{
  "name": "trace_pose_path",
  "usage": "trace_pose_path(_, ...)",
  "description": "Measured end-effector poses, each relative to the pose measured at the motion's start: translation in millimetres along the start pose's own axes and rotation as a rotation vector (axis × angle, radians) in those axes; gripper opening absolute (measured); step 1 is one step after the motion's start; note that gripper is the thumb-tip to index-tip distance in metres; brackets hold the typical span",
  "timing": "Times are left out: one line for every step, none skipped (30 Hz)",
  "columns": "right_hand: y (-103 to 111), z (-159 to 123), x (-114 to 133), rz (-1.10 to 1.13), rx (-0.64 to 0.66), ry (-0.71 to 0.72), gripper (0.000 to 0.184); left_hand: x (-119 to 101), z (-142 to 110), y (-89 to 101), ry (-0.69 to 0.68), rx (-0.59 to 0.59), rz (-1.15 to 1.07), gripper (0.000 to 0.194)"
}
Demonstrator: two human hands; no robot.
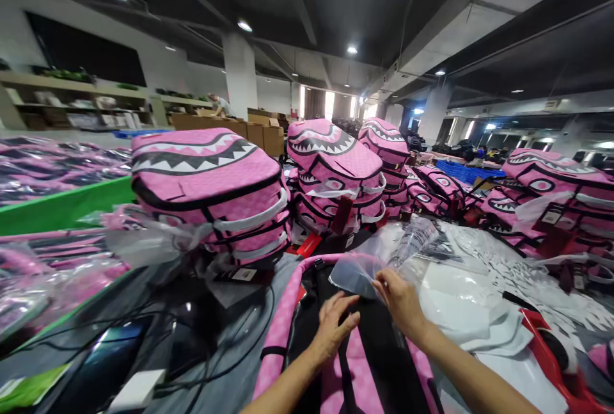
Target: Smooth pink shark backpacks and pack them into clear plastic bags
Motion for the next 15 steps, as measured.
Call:
trace_pose_path(-2.6, -10.4, 9.3, 0.036, 0.0, -0.007, 0.033, -2.6, -4.7, -6.9, 0.059, -0.033, -0.183, 0.066)
trace_pose_path(-5.6, -19.2, 16.3, 0.07, 0.006, -0.02, 0.033, -4.2, -10.1, -14.4, 0.119, -0.07, -0.344, 0.068)
trace_pose_path(-8.7, -26.3, 20.8, 0.097, 0.015, -0.04, 0.033, -4.7, -15.7, -21.4, 0.176, -0.109, -0.465, 0.07)
trace_pose_path(-11.8, -31.6, 22.3, 0.116, 0.028, -0.07, 0.032, -4.0, -21.4, -25.7, 0.227, -0.159, -0.547, 0.07)
trace_pose_path(-15.1, -35.1, 20.7, 0.132, 0.044, -0.11, 0.031, -2.0, -26.9, -26.5, 0.269, -0.219, -0.598, 0.067)
trace_pose_path(-18.4, -36.9, 16.0, 0.151, 0.064, -0.161, 0.03, -0.1, -31.7, -23.7, 0.292, -0.275, -0.599, 0.063)
trace_pose_path(-21.1, -36.9, 8.6, 0.176, 0.076, -0.222, 0.03, 0.7, -35.3, -17.8, 0.29, -0.314, -0.547, 0.059)
trace_pose_path(-22.6, -35.4, -0.7, 0.207, 0.073, -0.288, 0.029, 0.8, -37.6, -10.4, 0.275, -0.334, -0.479, 0.056)
trace_pose_path(-22.9, -32.6, -11.0, 0.243, 0.055, -0.354, 0.028, 0.5, -39.1, -1.8, 0.256, -0.344, -0.408, 0.054)
trace_pose_path(-22.5, -28.8, -20.9, 0.282, 0.029, -0.41, 0.026, -0.4, -40.2, 7.6, 0.238, -0.354, -0.338, 0.051)
trace_pose_path(-21.9, -24.1, -29.1, 0.319, 0.003, -0.451, 0.024, -2.2, -41.1, 17.2, 0.22, -0.366, -0.279, 0.045)
trace_pose_path(-21.8, -19.0, -34.8, 0.352, -0.013, -0.476, 0.023, -6.7, -41.5, 26.6, 0.189, -0.384, -0.211, 0.036)
trace_pose_path(-22.6, -13.6, -37.2, 0.381, -0.011, -0.483, 0.022, -14.9, -41.4, 35.3, 0.134, -0.408, -0.117, 0.028)
trace_pose_path(-24.3, -8.3, -35.7, 0.407, 0.01, -0.472, 0.022, -26.5, -40.8, 42.4, 0.058, -0.434, 0.005, 0.032)
trace_pose_path(-25.8, -3.7, -30.8, 0.43, 0.04, -0.445, 0.023, -40.1, -39.5, 46.8, -0.027, -0.458, 0.151, 0.046)
Point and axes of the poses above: each hand's wrist, its own z-axis towards the middle knuckle, its own y-axis out of the back of the hand, x = y × z, the point moved 8 cm from there along z, towards the middle knuckle
